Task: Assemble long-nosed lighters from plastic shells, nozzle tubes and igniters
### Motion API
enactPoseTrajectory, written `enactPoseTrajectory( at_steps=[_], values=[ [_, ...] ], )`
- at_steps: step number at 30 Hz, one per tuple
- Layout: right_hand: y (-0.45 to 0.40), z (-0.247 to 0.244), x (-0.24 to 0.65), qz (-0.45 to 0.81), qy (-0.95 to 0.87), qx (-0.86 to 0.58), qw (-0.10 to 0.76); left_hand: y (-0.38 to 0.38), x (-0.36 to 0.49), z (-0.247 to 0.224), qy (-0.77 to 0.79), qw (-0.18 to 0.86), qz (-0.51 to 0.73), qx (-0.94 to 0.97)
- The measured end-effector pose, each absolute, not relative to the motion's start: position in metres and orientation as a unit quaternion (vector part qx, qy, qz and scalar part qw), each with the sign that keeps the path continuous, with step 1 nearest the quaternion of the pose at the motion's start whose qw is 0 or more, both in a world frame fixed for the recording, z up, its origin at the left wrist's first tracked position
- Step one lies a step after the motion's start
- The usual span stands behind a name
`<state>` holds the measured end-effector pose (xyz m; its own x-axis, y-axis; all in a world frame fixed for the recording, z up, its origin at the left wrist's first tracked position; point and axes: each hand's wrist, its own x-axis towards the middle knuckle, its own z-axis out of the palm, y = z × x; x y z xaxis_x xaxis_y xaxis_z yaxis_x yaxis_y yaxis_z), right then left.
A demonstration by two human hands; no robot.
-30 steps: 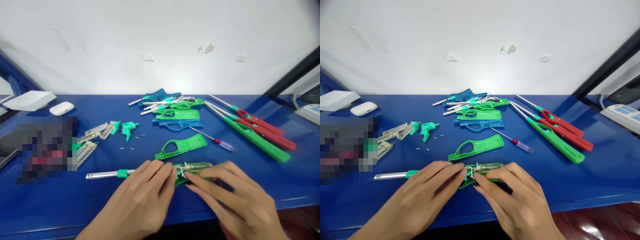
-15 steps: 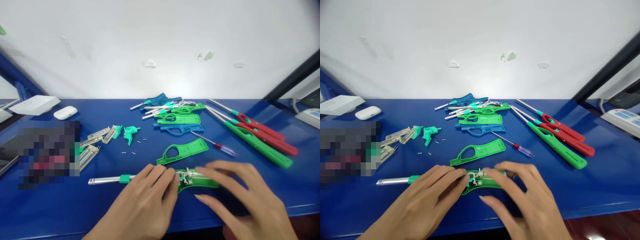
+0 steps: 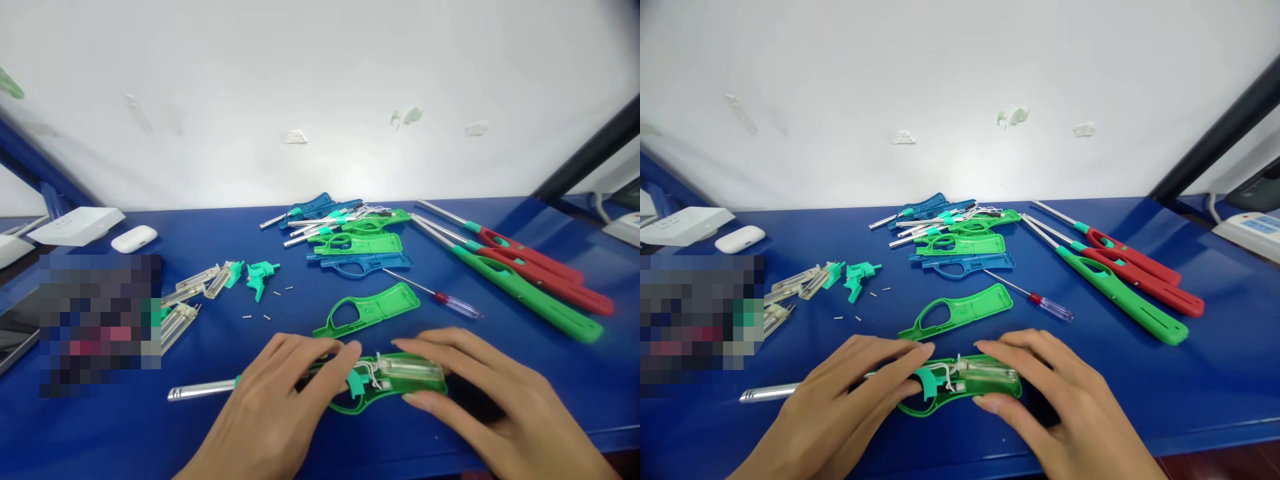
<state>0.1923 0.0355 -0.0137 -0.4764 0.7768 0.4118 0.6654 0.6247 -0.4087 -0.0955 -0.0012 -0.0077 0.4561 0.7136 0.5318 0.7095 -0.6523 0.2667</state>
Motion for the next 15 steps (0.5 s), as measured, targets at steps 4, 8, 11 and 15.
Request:
enactPoseTrajectory(
  at_steps=[4,8,11,15],
  values=[
    [0.033,-0.014,0.196,0.143,-0.841,-0.431,0.295,0.001,-0.096,-0.009,0.409,-0.001,0.333,0.849],
    [0.035,-0.014,0.196,0.158,-0.831,-0.429,0.315,0.003,-0.092,-0.001,0.412,0.023,0.312,0.856],
    [0.037,-0.011,0.193,0.144,-0.833,-0.416,0.336,0.003,-0.09,0.001,0.407,0.002,0.309,0.86],
    [0.037,-0.006,0.19,0.134,-0.844,-0.404,0.326,0.001,-0.087,-0.004,0.433,-0.001,0.308,0.847]
  ],
)
